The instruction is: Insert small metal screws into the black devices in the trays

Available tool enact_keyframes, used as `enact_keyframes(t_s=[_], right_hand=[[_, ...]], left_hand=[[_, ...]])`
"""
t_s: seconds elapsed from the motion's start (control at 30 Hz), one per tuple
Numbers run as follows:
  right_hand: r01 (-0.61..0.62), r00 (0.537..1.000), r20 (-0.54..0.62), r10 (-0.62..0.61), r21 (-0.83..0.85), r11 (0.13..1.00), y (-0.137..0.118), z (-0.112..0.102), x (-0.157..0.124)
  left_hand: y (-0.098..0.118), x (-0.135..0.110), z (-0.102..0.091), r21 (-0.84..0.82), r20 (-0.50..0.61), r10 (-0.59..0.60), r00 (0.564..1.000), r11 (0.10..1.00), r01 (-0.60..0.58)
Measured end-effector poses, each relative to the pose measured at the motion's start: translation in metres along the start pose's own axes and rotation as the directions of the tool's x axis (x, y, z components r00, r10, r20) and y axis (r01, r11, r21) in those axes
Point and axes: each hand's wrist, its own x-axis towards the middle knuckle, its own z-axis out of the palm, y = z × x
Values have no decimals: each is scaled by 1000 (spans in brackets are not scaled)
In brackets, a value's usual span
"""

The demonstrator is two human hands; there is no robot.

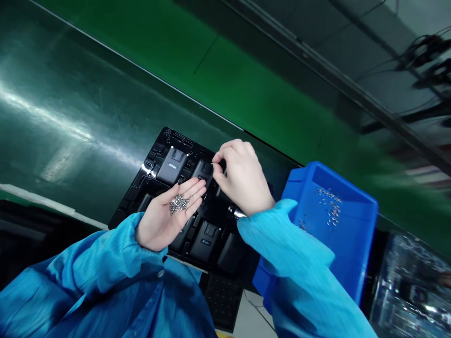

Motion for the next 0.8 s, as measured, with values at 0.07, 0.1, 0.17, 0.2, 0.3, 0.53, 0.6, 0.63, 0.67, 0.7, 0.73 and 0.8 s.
enact_keyframes(t_s=[0.07,0.1,0.17,0.2,0.3,0.53,0.6,0.63,0.67,0.7,0.73,0.8], right_hand=[[13,999,36,-11,-54,998,7,11,5],[24,998,62,-18,-87,996,9,16,7],[56,992,118,-38,-151,987,10,23,13],[75,988,145,-48,-182,980,9,26,16],[148,969,234,-81,-287,946,4,28,24],[240,920,383,-79,-394,887,-9,28,38],[215,923,382,-52,-397,892,-11,30,39],[185,928,371,-30,-389,902,-12,31,38],[144,936,353,-3,-373,916,-12,32,36],[100,943,332,24,-353,930,-11,33,33],[61,949,313,49,-334,941,-10,34,30],[-2,960,267,84,-292,957,-9,34,21]], left_hand=[[-1,3,1,-3,-33,4,999,1000,-4],[-2,4,2,-5,-49,5,999,1000,-6],[-3,6,2,-7,-79,9,997,1000,-10],[-3,6,3,-7,-90,12,996,1000,-13],[-4,8,3,-14,-111,22,994,1000,-24],[-7,10,5,-37,-143,22,990,999,-27],[-7,11,4,-43,-145,23,989,999,-30],[-7,11,4,-46,-145,23,989,999,-30],[-8,12,4,-49,-144,23,989,998,-30],[-8,12,4,-51,-144,23,989,998,-31],[-8,12,3,-54,-145,23,989,998,-31],[-9,12,3,-59,-145,23,989,998,-32]])
